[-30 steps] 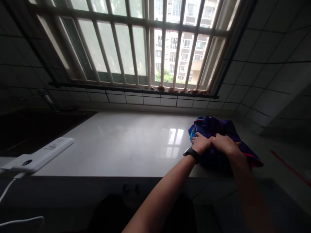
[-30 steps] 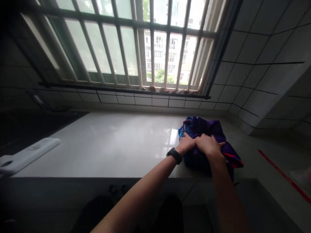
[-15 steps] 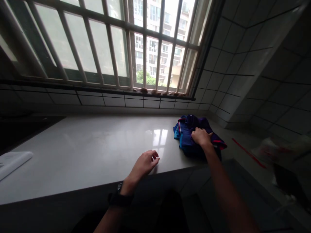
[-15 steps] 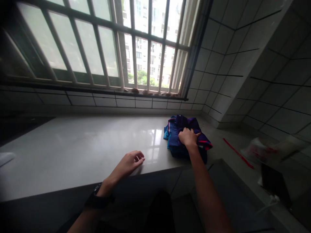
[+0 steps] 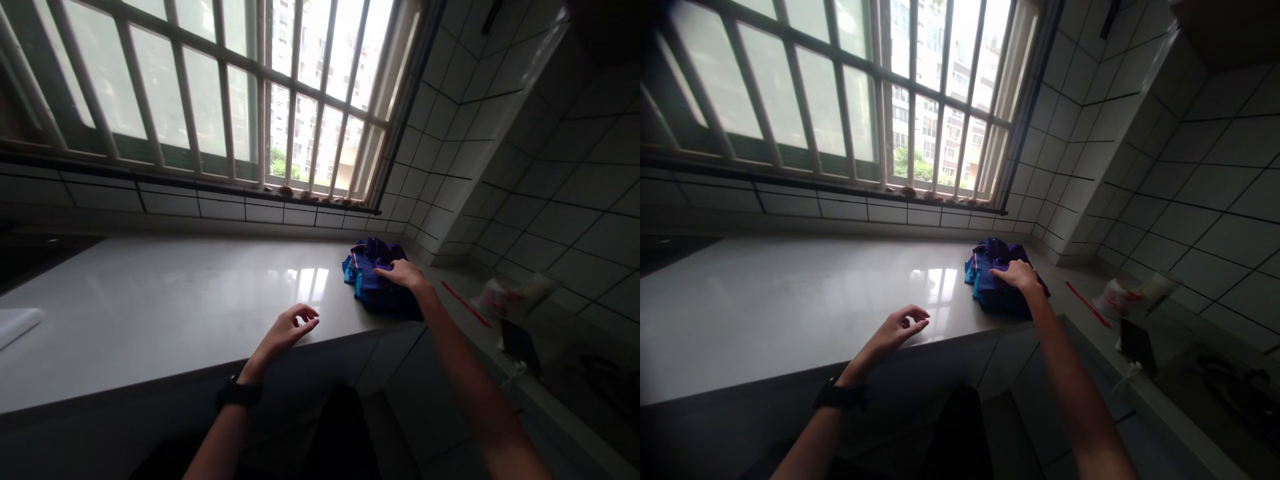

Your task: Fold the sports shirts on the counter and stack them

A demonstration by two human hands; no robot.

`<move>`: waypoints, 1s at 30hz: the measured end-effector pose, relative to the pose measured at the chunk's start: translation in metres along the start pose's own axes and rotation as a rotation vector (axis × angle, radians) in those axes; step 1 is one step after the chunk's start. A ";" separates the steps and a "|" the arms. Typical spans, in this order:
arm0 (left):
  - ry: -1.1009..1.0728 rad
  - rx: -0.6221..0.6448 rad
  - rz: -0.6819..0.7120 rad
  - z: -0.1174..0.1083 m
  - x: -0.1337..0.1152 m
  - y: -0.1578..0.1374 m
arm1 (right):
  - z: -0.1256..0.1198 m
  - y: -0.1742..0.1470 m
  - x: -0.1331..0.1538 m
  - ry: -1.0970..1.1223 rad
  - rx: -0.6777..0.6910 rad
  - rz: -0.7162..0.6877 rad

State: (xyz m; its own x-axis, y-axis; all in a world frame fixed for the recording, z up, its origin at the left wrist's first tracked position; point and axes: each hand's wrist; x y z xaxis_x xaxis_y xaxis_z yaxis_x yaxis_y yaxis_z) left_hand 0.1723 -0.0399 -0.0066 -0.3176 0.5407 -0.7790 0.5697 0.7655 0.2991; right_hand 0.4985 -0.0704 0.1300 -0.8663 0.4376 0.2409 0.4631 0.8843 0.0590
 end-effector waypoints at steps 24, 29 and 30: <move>-0.154 -0.155 -0.171 0.003 0.002 -0.001 | -0.163 0.038 0.167 0.687 -0.821 -0.715; -0.174 -0.146 -0.206 0.006 0.010 0.002 | -0.095 0.024 0.197 0.680 -0.432 -0.625; -0.155 -0.134 -0.213 0.006 0.010 0.002 | -0.074 0.019 0.199 0.615 -0.346 -0.590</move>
State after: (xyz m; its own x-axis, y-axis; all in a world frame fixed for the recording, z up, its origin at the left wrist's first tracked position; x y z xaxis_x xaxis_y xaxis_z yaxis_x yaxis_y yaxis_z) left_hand 0.1752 -0.0356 -0.0171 -0.2937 0.3114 -0.9037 0.3945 0.9007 0.1821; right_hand 0.3491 0.0218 0.2510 -0.7738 -0.3201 0.5466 0.0936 0.7956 0.5985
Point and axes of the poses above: each hand's wrist, its own y-axis towards the middle knuckle, its own z-axis out of the palm, x = y × z, and after that the axes turned 12 degrees about y, right-handed
